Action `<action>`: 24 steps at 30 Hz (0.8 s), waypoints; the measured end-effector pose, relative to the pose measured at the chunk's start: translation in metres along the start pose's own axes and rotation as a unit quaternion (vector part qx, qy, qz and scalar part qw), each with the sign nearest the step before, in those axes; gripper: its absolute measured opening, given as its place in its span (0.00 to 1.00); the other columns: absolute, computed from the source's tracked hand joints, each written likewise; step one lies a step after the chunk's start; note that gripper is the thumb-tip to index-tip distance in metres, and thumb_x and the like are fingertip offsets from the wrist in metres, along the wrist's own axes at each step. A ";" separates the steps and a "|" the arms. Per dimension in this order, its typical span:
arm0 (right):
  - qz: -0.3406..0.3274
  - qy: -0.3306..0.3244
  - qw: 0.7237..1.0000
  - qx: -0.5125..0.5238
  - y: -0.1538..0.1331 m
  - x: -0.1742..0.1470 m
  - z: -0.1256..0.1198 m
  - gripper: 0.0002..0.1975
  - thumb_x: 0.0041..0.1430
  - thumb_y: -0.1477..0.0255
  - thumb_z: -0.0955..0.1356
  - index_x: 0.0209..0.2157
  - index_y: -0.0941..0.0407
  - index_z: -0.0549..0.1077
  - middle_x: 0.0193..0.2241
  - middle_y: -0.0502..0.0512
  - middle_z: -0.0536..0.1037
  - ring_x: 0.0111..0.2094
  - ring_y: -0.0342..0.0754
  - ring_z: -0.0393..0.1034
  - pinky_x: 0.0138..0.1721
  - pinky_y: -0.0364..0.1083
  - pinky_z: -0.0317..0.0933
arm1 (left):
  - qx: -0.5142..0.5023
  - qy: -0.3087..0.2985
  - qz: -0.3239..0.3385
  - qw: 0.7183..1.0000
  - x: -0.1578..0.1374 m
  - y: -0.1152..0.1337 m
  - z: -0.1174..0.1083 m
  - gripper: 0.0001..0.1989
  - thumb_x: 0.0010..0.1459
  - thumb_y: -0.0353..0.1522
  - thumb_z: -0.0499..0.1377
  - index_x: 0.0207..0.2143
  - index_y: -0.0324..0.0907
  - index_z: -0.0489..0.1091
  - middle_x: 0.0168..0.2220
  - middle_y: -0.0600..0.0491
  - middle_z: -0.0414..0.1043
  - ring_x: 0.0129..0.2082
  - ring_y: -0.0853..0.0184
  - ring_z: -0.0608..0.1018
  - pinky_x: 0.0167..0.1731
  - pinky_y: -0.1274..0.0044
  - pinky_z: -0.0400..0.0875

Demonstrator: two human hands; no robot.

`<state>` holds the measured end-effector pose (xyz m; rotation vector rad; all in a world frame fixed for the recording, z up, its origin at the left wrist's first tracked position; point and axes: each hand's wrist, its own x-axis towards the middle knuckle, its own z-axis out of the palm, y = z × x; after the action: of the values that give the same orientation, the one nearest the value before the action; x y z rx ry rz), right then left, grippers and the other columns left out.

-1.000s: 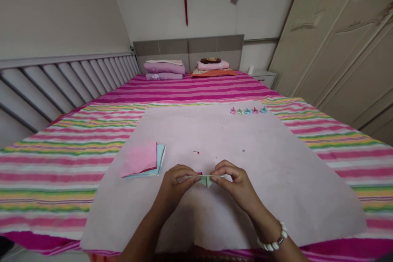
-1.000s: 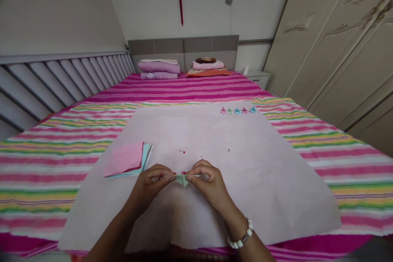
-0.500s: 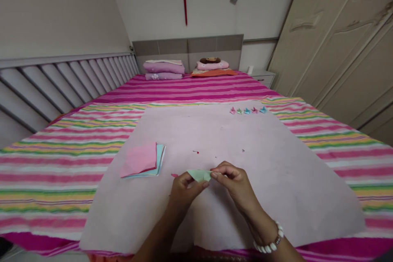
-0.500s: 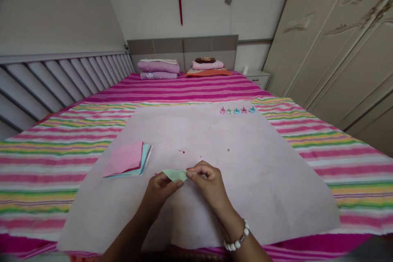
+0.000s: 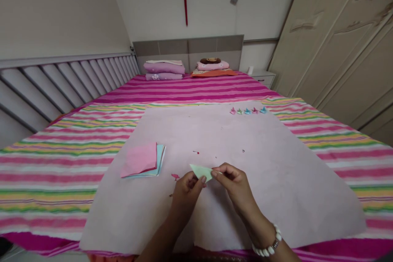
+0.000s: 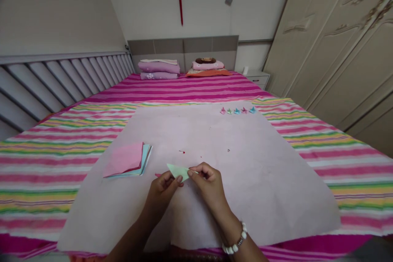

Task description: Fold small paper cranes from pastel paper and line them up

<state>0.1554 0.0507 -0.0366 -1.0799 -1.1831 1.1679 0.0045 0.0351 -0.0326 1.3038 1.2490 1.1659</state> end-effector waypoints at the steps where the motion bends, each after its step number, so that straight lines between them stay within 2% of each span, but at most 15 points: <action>1: 0.001 0.001 1.000 -0.001 -0.001 -0.001 0.000 0.07 0.48 0.67 0.72 0.25 0.56 0.77 0.23 0.50 0.75 0.27 0.46 0.64 0.31 0.45 0.56 | 0.006 -0.004 -0.003 1.000 0.000 -0.001 0.000 0.12 0.53 0.40 0.59 0.28 0.39 0.71 0.24 0.55 0.72 0.28 0.66 0.74 0.31 0.78 0.65; 4: 0.013 -0.027 0.999 0.018 -0.005 -0.001 -0.001 0.09 0.48 0.65 0.73 0.24 0.57 0.76 0.22 0.50 0.74 0.27 0.46 0.64 0.32 0.45 0.57 | -0.004 -0.018 -0.008 1.000 0.001 -0.002 -0.004 0.13 0.54 0.40 0.58 0.27 0.39 0.71 0.23 0.55 0.71 0.28 0.67 0.73 0.31 0.77 0.65; 7: 0.044 -0.064 0.994 0.079 -0.011 0.000 -0.002 0.14 0.52 0.60 0.70 0.25 0.57 0.77 0.24 0.52 0.76 0.29 0.47 0.66 0.34 0.46 0.58 | -0.037 -0.056 -0.015 0.998 0.001 0.000 -0.009 0.12 0.54 0.39 0.58 0.28 0.39 0.71 0.24 0.55 0.70 0.27 0.68 0.72 0.32 0.78 0.65; 10: 0.078 -0.091 0.983 0.140 -0.015 0.001 -0.003 0.18 0.56 0.57 0.67 0.31 0.58 0.79 0.29 0.56 0.78 0.32 0.48 0.68 0.36 0.47 0.59 | -0.062 -0.135 -0.022 0.989 -0.001 0.005 -0.014 0.11 0.55 0.38 0.58 0.28 0.39 0.71 0.24 0.55 0.69 0.26 0.70 0.69 0.29 0.79 0.64; 12: 0.101 -0.136 0.973 0.155 -0.017 0.000 -0.003 0.17 0.55 0.58 0.68 0.34 0.57 0.79 0.30 0.56 0.78 0.31 0.48 0.68 0.35 0.47 0.60 | -0.072 -0.195 -0.028 0.978 -0.003 0.009 -0.016 0.11 0.55 0.37 0.58 0.29 0.38 0.71 0.25 0.55 0.69 0.25 0.71 0.69 0.27 0.80 0.63; 15: 0.135 -0.213 0.954 0.164 -0.018 -0.003 -0.001 0.15 0.55 0.60 0.69 0.37 0.57 0.78 0.27 0.55 0.77 0.27 0.48 0.69 0.32 0.48 0.61 | -0.059 -0.236 -0.039 0.969 -0.004 0.011 -0.018 0.10 0.55 0.37 0.58 0.29 0.38 0.71 0.25 0.55 0.69 0.24 0.72 0.67 0.26 0.80 0.61; 17: 0.140 -0.233 0.948 0.164 -0.018 -0.004 0.000 0.13 0.54 0.62 0.70 0.36 0.57 0.77 0.25 0.53 0.76 0.26 0.47 0.69 0.31 0.48 0.61 | -0.043 -0.240 -0.046 0.969 -0.003 0.009 -0.019 0.10 0.55 0.37 0.58 0.29 0.37 0.71 0.24 0.55 0.68 0.24 0.72 0.67 0.25 0.80 0.61; 19: 0.138 -0.224 0.953 0.152 -0.017 -0.004 0.001 0.11 0.50 0.64 0.72 0.31 0.57 0.77 0.24 0.52 0.76 0.25 0.46 0.69 0.30 0.46 0.60 | -0.035 -0.235 -0.048 0.970 -0.001 0.005 -0.019 0.11 0.54 0.37 0.58 0.27 0.37 0.70 0.24 0.56 0.67 0.23 0.73 0.66 0.25 0.80 0.60; 22: 0.138 -0.183 0.966 0.118 -0.017 -0.001 0.002 0.12 0.44 0.64 0.75 0.24 0.59 0.75 0.19 0.49 0.73 0.21 0.41 0.64 0.25 0.42 0.56 | -0.037 -0.184 -0.046 0.981 0.002 0.000 -0.018 0.12 0.53 0.38 0.60 0.23 0.38 0.67 0.20 0.58 0.63 0.22 0.73 0.63 0.24 0.81 0.58; 24: 0.138 -0.166 0.970 0.112 -0.017 -0.001 0.002 0.14 0.46 0.62 0.74 0.22 0.59 0.74 0.16 0.47 0.70 0.18 0.39 0.59 0.22 0.41 0.52 | -0.048 -0.155 -0.048 0.986 0.002 -0.001 -0.017 0.13 0.52 0.38 0.60 0.21 0.39 0.65 0.19 0.59 0.61 0.21 0.74 0.62 0.23 0.81 0.56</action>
<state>0.1546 0.0483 -0.0192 -0.9176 -1.1407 1.7073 -0.0125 0.0378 -0.0324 1.2819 1.0046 0.9026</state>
